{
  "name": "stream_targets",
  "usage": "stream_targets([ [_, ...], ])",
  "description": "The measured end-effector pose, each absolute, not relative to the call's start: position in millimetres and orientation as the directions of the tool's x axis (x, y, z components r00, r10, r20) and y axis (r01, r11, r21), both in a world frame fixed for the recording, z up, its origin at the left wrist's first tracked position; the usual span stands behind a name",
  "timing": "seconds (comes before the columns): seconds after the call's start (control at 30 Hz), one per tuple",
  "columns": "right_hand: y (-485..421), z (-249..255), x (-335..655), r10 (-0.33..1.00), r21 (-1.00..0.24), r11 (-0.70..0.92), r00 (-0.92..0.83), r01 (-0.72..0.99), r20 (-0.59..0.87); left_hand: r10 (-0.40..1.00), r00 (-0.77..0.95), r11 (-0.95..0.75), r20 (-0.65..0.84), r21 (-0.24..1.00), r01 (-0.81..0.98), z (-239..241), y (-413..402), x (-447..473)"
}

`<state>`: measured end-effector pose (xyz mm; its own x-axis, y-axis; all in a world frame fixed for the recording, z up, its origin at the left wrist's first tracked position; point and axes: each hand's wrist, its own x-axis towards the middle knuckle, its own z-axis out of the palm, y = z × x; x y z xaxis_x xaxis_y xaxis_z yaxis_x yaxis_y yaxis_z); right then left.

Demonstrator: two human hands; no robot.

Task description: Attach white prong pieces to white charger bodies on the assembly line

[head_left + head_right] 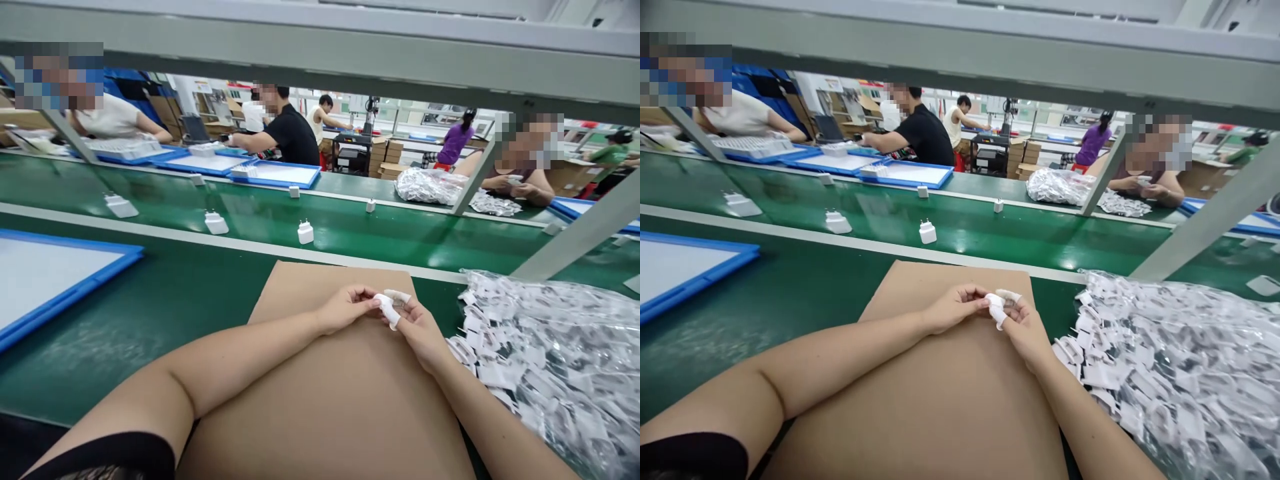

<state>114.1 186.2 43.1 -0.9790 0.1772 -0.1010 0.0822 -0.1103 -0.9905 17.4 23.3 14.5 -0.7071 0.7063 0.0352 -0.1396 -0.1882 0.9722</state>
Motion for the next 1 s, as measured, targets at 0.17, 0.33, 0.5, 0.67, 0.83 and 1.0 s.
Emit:
stream_targets([
  [0.17, 187.1, 38.2, 111.5, 0.155, -0.994, -0.071, -0.983, 0.087, -0.097, 0.69, -0.724, -0.194, 0.013, 0.966, -0.168, 14.9, 21.6, 14.4],
  [0.33, 187.4, 32.5, 110.4, 0.176, -0.995, -0.014, -0.979, 0.1, -0.101, 0.703, -0.712, -0.167, -0.002, 0.972, -0.167, 18.2, 19.6, 16.0],
  [0.5, 188.1, 27.3, 110.7, 0.191, -0.99, -0.021, -0.971, 0.139, -0.14, 0.706, -0.707, -0.119, -0.024, 0.981, -0.152, 17.6, 19.2, 13.6],
  [0.67, 188.3, 27.2, 110.2, 0.191, -0.985, -0.01, -0.967, 0.173, -0.171, 0.697, -0.715, -0.052, -0.044, 0.992, -0.112, 12.4, 18.8, 11.5],
  [0.83, 182.8, 34.4, 109.6, 0.178, -0.99, 0.048, -0.976, 0.132, -0.122, 0.702, -0.711, -0.037, -0.032, 0.996, -0.082, 11.3, 18.3, 12.7],
  [1.0, 183.0, 31.5, 109.6, 0.187, -0.989, 0.053, -0.974, 0.141, -0.129, 0.7, -0.713, -0.027, -0.028, 0.997, -0.066, 12.1, 17.7, 14.0],
])
